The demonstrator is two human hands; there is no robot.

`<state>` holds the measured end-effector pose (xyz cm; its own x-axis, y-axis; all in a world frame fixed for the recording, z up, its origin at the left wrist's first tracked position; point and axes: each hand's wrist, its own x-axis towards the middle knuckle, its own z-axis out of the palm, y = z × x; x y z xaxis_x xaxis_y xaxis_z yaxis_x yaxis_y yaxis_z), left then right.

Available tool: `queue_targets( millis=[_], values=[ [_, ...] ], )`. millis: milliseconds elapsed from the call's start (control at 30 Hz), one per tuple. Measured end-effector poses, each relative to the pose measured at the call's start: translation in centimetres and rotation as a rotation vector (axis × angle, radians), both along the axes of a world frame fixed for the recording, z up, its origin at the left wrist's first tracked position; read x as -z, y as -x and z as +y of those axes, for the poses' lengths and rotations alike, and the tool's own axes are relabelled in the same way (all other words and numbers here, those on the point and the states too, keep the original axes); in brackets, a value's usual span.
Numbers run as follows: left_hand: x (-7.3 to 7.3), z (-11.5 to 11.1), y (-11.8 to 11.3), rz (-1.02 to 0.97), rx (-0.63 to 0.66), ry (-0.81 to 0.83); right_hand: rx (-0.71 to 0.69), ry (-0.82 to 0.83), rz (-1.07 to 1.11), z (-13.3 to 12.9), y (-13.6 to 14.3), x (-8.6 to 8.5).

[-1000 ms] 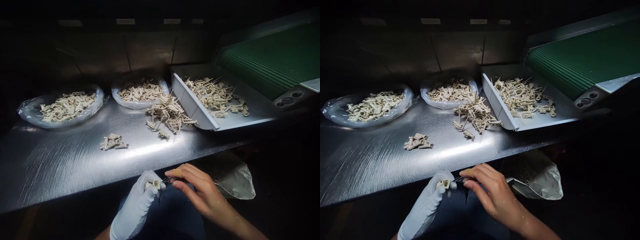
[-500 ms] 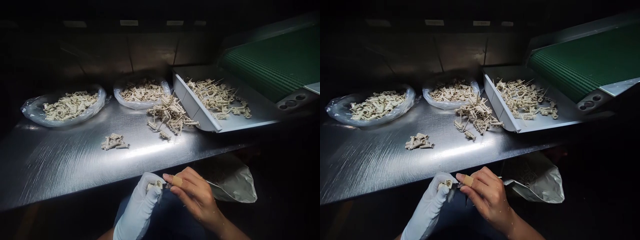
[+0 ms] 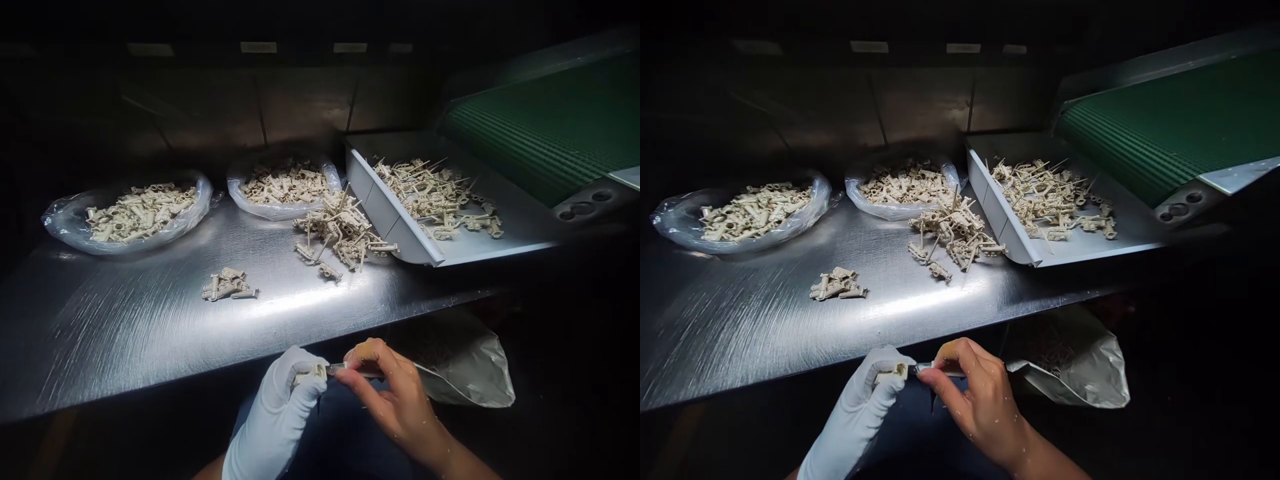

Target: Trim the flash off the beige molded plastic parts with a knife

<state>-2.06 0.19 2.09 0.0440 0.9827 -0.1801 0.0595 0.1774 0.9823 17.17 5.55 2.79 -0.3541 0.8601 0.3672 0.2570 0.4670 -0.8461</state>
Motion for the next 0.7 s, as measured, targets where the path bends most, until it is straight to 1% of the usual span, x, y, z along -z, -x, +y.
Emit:
queue_targets(
  millis=[100, 167, 300, 367, 567, 700],
  values=[
    [0.0, 0.0, 0.3, 0.051, 0.027, -0.095, -0.076, 0.142, -0.052, 0.2, -0.4, -0.3],
    [-0.1, 0.0, 0.3, 0.029, 0.039, -0.089, -0.121, 0.21, -0.071, 0.3, -0.8, -0.5],
    [-0.4, -0.1, 0.1, -0.057, 0.014, 0.021, -0.129, 0.193, -0.05, 0.6, -1.2, -0.8],
    [-0.3, -0.1, 0.1, -0.076, 0.012, 0.026, -0.134, 0.191, -0.037, 0.9, -1.4, -0.9],
    [-0.1, 0.0, 0.4, -0.106, 0.053, 0.068, -0.206, 0.285, -0.046, 1.6, -1.6, -1.2],
    [-0.3, 0.2, 0.3, -0.103, 0.04, 0.092, -0.185, 0.276, -0.104, 1.7, -1.6, -1.3]
  ],
)
